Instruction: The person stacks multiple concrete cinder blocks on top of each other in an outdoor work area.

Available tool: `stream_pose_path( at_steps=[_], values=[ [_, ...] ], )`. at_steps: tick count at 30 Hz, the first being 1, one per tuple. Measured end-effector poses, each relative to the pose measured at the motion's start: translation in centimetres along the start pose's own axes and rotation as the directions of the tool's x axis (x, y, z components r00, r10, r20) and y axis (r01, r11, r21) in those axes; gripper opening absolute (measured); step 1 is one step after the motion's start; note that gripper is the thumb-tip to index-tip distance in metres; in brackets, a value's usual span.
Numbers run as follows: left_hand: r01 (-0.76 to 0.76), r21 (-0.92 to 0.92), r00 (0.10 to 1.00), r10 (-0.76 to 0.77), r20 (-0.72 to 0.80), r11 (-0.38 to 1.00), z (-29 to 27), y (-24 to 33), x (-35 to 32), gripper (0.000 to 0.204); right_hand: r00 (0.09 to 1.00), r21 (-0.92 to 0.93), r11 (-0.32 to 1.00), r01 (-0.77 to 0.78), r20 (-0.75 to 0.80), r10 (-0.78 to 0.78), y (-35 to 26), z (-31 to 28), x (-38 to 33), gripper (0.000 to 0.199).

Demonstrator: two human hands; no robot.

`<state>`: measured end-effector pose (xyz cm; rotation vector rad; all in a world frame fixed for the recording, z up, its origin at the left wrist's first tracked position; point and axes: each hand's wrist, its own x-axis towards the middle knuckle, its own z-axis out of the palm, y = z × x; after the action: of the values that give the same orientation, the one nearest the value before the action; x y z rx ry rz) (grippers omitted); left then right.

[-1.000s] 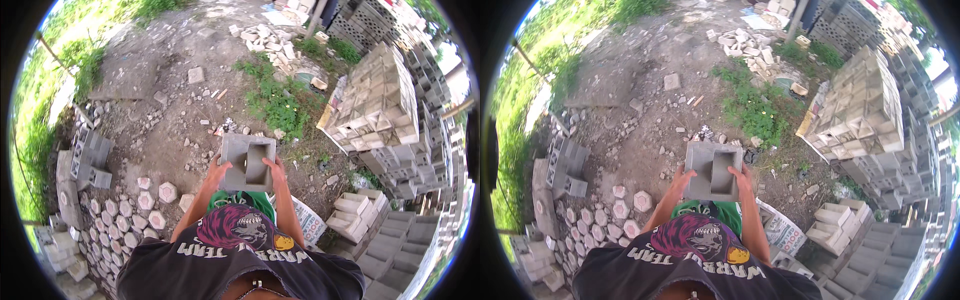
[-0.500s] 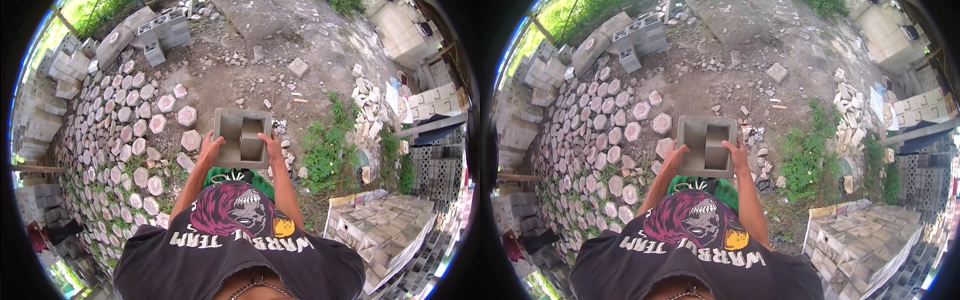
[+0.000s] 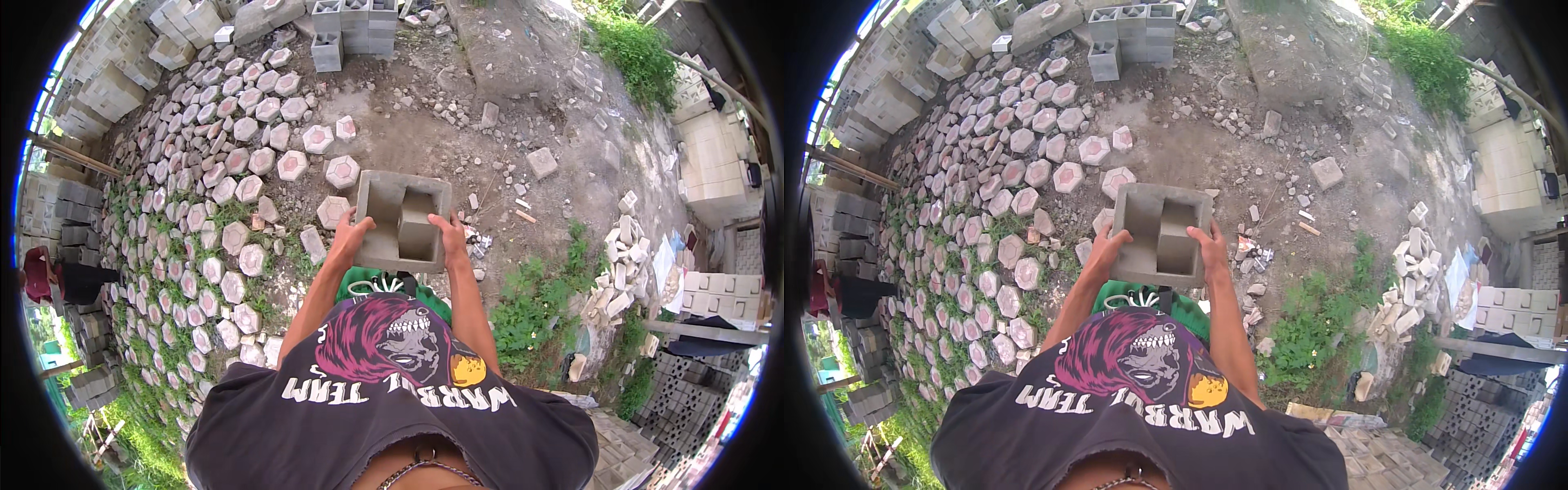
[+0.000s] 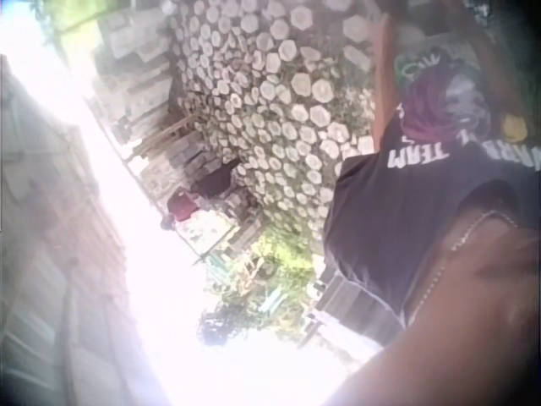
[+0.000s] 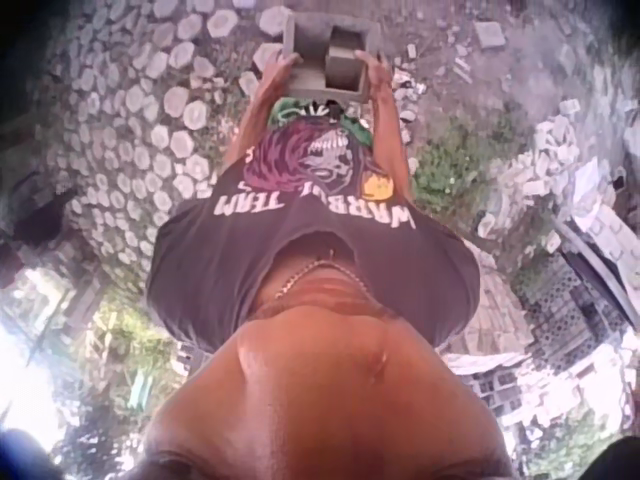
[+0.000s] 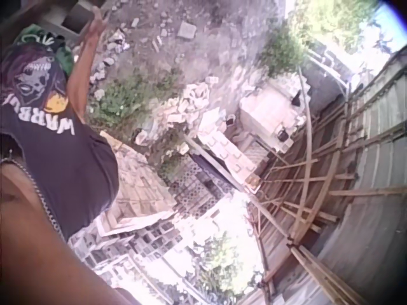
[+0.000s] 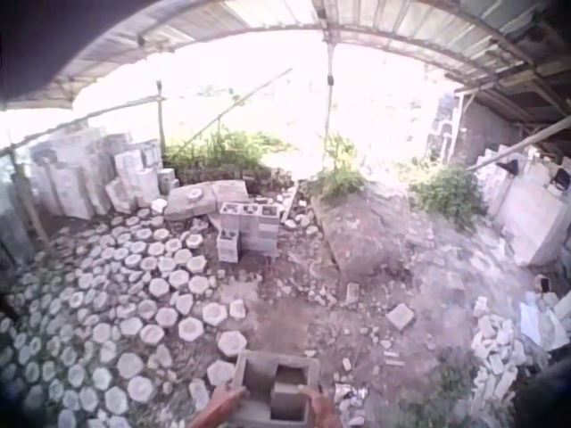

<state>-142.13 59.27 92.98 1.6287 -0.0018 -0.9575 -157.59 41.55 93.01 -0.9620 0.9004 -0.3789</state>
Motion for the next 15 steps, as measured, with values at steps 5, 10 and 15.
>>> stream_pose_path(
  at_steps=[5, 10, 15],
  values=[
    [-0.046, -0.022, 0.996, 0.048, 0.076, 0.999, 0.9, 1.4, 7.9, 0.079, 0.999, -0.011, 0.999, 0.034, -0.023, -0.034, -0.8, 0.4, 7.4, 0.061],
    [-0.063, -0.038, 0.996, 0.066, 0.065, 0.997, 0.8, 5.0, 17.2, 0.084, 0.998, -0.045, 0.998, 0.052, -0.021, -0.053, -3.3, 3.8, 16.4, 0.065],
    [-0.081, 0.016, 0.993, 0.079, 0.091, 0.997, 1.2, 11.4, 23.5, 0.085, 0.987, -0.094, 0.992, 0.089, -0.127, -0.101, -4.9, 5.7, 24.0, 0.084]
  ],
)
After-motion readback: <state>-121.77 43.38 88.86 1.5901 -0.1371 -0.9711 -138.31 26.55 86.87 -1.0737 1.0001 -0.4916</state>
